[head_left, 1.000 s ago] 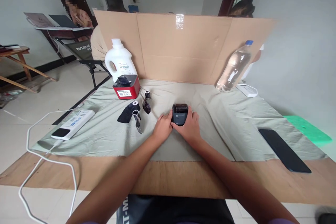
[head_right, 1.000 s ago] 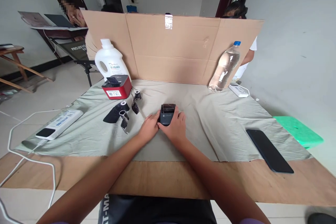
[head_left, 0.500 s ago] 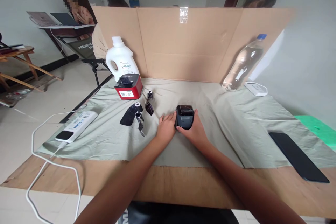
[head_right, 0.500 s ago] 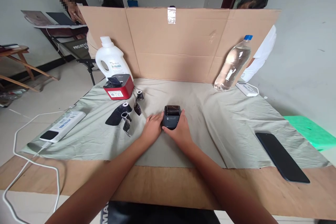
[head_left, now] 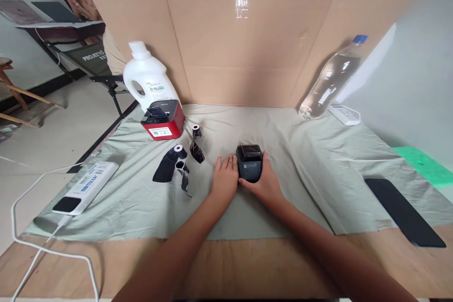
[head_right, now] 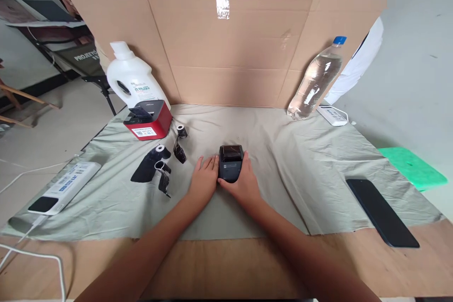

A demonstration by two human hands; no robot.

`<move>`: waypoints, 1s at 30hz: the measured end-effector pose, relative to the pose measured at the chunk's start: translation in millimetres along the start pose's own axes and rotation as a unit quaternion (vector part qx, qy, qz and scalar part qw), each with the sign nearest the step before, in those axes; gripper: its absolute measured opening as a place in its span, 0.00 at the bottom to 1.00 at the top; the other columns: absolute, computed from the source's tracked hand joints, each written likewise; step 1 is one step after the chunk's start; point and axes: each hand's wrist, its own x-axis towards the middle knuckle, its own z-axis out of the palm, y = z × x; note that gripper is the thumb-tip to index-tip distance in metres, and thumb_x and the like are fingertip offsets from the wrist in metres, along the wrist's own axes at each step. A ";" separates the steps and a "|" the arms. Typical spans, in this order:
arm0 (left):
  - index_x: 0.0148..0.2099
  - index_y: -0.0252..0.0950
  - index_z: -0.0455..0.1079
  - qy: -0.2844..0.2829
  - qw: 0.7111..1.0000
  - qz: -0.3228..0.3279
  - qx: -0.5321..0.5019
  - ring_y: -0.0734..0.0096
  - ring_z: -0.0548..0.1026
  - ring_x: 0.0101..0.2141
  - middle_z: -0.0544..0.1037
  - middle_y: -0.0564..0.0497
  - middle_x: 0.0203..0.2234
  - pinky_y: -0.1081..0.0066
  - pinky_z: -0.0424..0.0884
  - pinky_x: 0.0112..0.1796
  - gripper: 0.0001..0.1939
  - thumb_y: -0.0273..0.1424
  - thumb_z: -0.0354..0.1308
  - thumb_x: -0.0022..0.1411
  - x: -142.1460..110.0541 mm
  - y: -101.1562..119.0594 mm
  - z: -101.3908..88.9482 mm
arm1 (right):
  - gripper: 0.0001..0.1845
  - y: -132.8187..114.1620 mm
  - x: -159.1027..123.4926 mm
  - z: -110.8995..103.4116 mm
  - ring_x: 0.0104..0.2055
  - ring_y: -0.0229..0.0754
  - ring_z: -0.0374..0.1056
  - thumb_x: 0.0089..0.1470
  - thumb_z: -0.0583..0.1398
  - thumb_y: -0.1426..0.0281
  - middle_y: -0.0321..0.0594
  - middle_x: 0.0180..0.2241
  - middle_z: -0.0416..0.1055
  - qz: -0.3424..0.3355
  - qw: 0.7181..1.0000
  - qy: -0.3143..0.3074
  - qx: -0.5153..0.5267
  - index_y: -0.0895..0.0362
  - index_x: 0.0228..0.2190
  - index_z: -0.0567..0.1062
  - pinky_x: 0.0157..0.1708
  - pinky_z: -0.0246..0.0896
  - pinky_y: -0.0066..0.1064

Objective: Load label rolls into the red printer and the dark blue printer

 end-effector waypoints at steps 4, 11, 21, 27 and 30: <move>0.69 0.31 0.61 -0.006 0.998 -0.015 -0.058 0.56 0.65 0.65 0.69 0.37 0.63 0.49 0.55 0.66 0.32 0.19 0.45 0.63 -0.7 -2.7 0.7 | 0.62 -1.4 -1.1 -0.7 0.67 0.62 0.58 0.41 0.71 0.55 0.60 0.66 0.58 -0.009 1.000 0.019 0.018 0.59 0.68 0.47 0.62 0.59 0.56; 0.69 0.32 0.60 0.041 0.993 0.000 -0.111 0.57 0.67 0.64 0.69 0.39 0.64 0.51 0.57 0.65 0.32 0.21 0.43 0.64 -1.4 -5.5 7.7 | 0.44 -0.7 -0.9 -6.6 0.67 0.58 0.58 0.52 0.65 0.56 0.57 0.65 0.59 -0.067 0.994 0.047 0.079 0.57 0.64 0.57 0.64 0.56 0.57; 0.72 0.36 0.55 0.073 0.977 0.037 -0.198 0.58 0.65 0.64 0.67 0.44 0.66 0.53 0.61 0.64 0.35 0.21 0.44 0.63 -6.1 -12.1 3.6 | 0.21 1.5 -4.8 -26.6 0.57 0.52 0.66 0.65 0.44 0.58 0.48 0.51 0.68 -0.135 0.970 0.085 0.181 0.53 0.39 0.73 0.58 0.61 0.51; 0.72 0.36 0.57 0.086 0.970 0.043 -0.223 0.59 0.68 0.62 0.70 0.42 0.63 0.55 0.64 0.63 0.35 0.21 0.44 0.63 -7.2 -13.2 1.5 | 0.24 6.7 6.3 -15.8 0.51 0.50 0.69 0.66 0.43 0.56 0.47 0.46 0.71 -0.073 0.955 0.113 0.263 0.53 0.37 0.73 0.52 0.64 0.46; 0.71 0.36 0.57 0.089 0.969 0.040 -0.228 0.59 0.67 0.62 0.72 0.43 0.61 0.55 0.64 0.63 0.35 0.21 0.44 0.63 -6.9 -12.2 -0.3 | 0.24 12.1 11.7 -11.1 0.46 0.49 0.70 0.65 0.44 0.55 0.45 0.41 0.73 -0.040 0.948 0.129 0.287 0.54 0.37 0.73 0.48 0.65 0.44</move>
